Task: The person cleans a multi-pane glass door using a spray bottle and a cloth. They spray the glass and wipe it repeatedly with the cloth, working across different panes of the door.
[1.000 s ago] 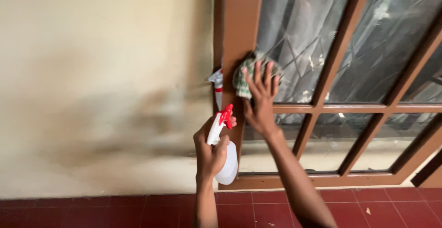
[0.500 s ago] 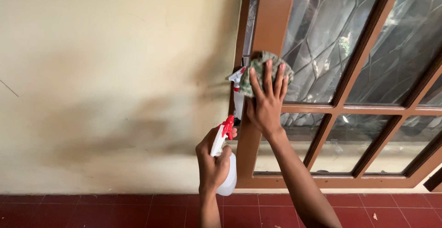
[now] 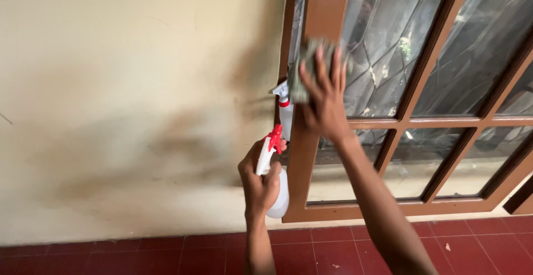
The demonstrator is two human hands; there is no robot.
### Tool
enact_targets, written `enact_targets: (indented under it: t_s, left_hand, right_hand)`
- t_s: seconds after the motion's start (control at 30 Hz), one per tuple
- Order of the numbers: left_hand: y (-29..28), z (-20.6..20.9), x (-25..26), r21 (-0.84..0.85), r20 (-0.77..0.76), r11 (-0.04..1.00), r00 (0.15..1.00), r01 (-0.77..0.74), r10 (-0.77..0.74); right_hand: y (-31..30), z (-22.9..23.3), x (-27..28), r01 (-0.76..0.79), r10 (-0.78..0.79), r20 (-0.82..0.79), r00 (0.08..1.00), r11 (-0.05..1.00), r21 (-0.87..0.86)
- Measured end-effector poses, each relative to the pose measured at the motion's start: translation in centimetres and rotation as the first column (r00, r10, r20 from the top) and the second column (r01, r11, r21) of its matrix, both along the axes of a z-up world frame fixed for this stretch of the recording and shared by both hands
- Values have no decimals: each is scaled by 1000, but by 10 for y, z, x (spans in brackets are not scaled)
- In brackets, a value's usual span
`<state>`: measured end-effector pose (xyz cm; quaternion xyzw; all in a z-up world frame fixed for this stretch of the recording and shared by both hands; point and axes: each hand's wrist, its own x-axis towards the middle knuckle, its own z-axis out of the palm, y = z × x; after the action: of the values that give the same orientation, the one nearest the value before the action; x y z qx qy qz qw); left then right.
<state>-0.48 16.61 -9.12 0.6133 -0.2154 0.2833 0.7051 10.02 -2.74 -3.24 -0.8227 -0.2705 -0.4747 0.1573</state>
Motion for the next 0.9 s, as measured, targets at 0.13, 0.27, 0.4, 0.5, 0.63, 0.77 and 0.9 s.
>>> enact_targets:
  t_s: [0.13, 0.27, 0.4, 0.5, 0.63, 0.77, 0.9]
  left_hand:
    - [-6, -5, -3, -12, -82, 998, 995, 61, -61]
    - [-15, -5, -1, 21, -79, 999, 996, 50, -48]
    - [-22, 4, -3, 26, -36, 998, 998, 58, -57]
    - [-25, 9, -2, 58, -31, 998, 999, 35, -33]
    - [-33, 16, -3, 65, -18, 998, 1000, 10, -9]
    - [-45, 20, 0, 62, -7, 998, 1000, 9, -9]
    - [-56, 21, 0, 116, 12, 993, 1000, -18, 16]
  right_hand:
    - [-15, -69, -33, 4, -24, -147, 989, 991, -133]
    - [-33, -49, -18, -28, 0, -151, 988, 983, -183]
    - [-26, 28, 12, -2, -2, -56, 998, 998, -70]
    - [-15, 67, 28, 21, -20, 35, 999, 1000, -14]
    - [-10, 38, 15, -27, 27, -10, 1000, 999, -27]
    - [-15, -32, -13, -59, 53, -48, 997, 990, -125]
    - [-40, -49, -11, 26, -51, -76, 996, 952, -304]
